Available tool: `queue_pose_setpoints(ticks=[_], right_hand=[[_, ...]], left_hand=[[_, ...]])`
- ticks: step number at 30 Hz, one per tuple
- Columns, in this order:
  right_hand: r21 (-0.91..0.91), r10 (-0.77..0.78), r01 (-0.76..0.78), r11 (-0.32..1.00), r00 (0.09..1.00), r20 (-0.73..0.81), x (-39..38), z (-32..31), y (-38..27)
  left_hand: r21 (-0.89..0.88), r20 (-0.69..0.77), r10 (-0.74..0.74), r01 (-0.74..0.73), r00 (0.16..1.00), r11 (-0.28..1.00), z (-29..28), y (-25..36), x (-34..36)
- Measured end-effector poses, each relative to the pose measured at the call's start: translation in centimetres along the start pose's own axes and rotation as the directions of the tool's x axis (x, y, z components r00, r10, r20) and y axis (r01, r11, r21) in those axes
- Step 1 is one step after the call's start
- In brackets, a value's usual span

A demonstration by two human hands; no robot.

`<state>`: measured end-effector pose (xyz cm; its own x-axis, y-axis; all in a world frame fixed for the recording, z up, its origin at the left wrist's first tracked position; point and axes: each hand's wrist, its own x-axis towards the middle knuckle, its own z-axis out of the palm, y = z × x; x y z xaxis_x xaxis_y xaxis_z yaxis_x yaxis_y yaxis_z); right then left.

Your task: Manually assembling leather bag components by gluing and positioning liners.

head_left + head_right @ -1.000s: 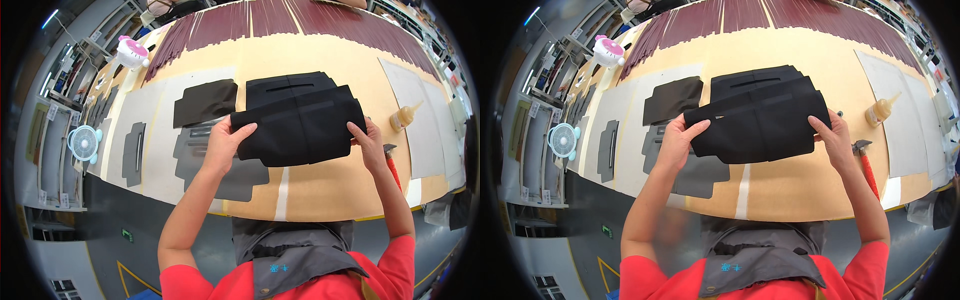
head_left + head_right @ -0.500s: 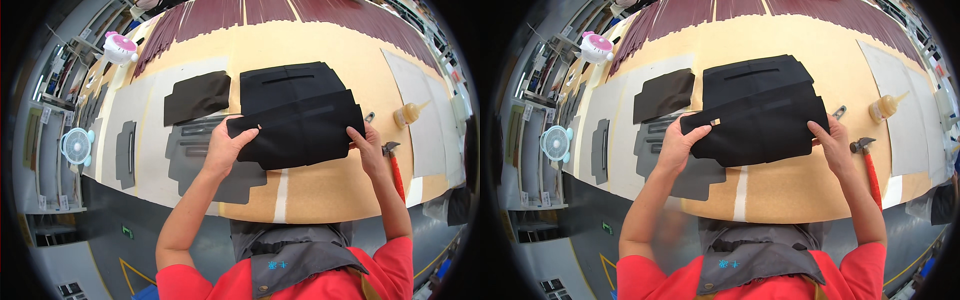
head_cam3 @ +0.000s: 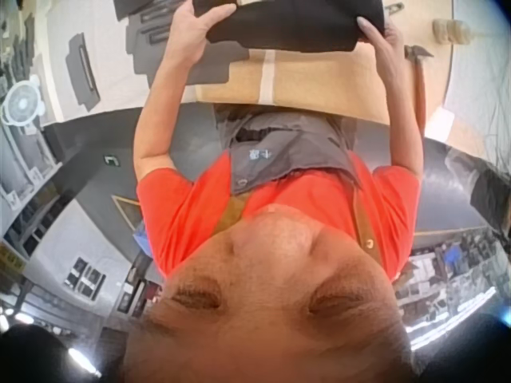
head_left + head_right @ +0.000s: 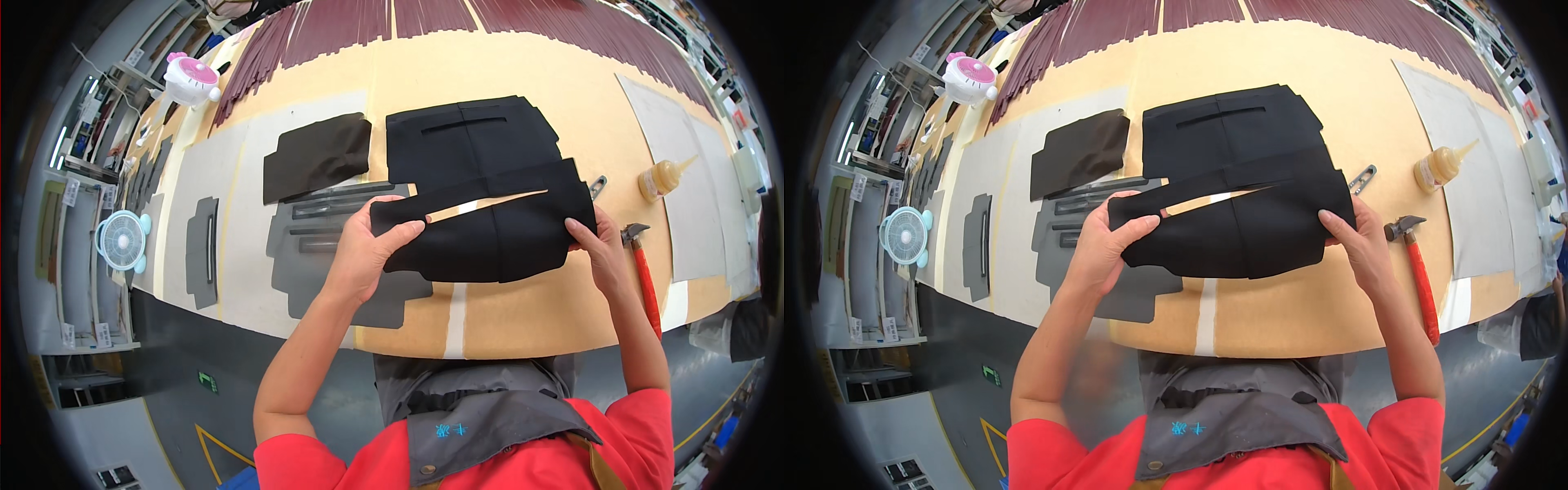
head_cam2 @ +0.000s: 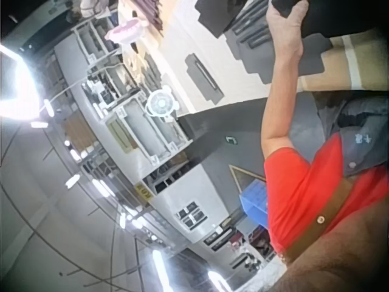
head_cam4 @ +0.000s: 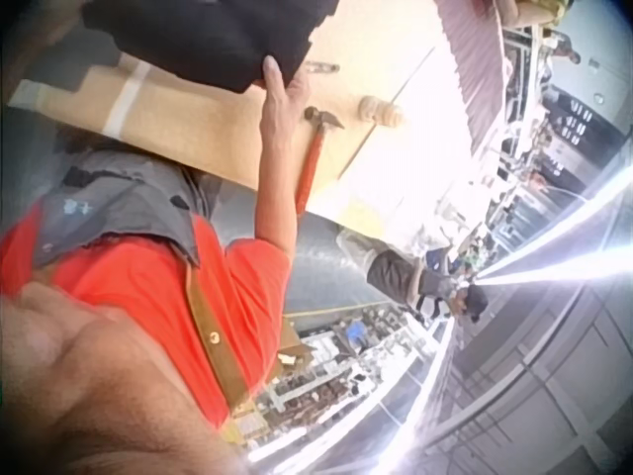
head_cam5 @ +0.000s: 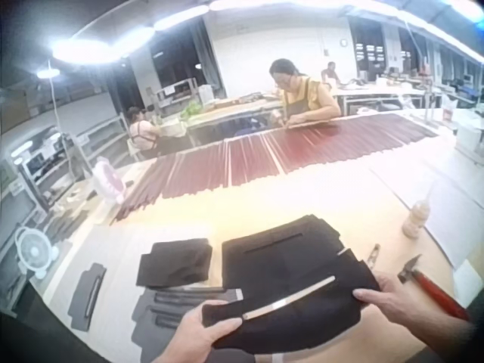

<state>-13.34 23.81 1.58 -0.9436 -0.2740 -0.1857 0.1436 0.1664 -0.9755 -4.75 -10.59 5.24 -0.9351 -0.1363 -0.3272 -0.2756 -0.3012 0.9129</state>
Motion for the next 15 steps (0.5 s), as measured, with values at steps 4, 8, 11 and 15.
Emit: queue_pose_setpoints(ticks=[4, 8, 11, 15], right_hand=[[0.091, 0.041, -0.045, 0.995, 0.998, 0.038, -1.6, -0.4, -0.2], [0.111, -0.081, 0.081, 0.991, 0.997, -0.001, -1.9, -1.2, 1.3], [0.102, -0.267, 0.272, 0.957, 0.962, -0.060, -1.6, -2.3, 3.0], [-0.193, -0.354, 0.336, 0.922, 0.933, -0.068, -2.7, -3.7, 3.2]], left_hand=[[0.020, 0.012, -0.028, 0.027, 1.000, 0.999, 1.0, 0.6, -2.1], [0.201, -0.013, 0.021, -0.018, 1.000, 0.979, 2.0, 0.4, -3.5], [0.542, 0.180, 0.567, -0.562, 0.804, 0.625, 2.7, -1.7, -4.9], [0.557, 0.551, 0.725, -0.829, 0.413, 0.049, 2.5, -6.6, -5.7]])
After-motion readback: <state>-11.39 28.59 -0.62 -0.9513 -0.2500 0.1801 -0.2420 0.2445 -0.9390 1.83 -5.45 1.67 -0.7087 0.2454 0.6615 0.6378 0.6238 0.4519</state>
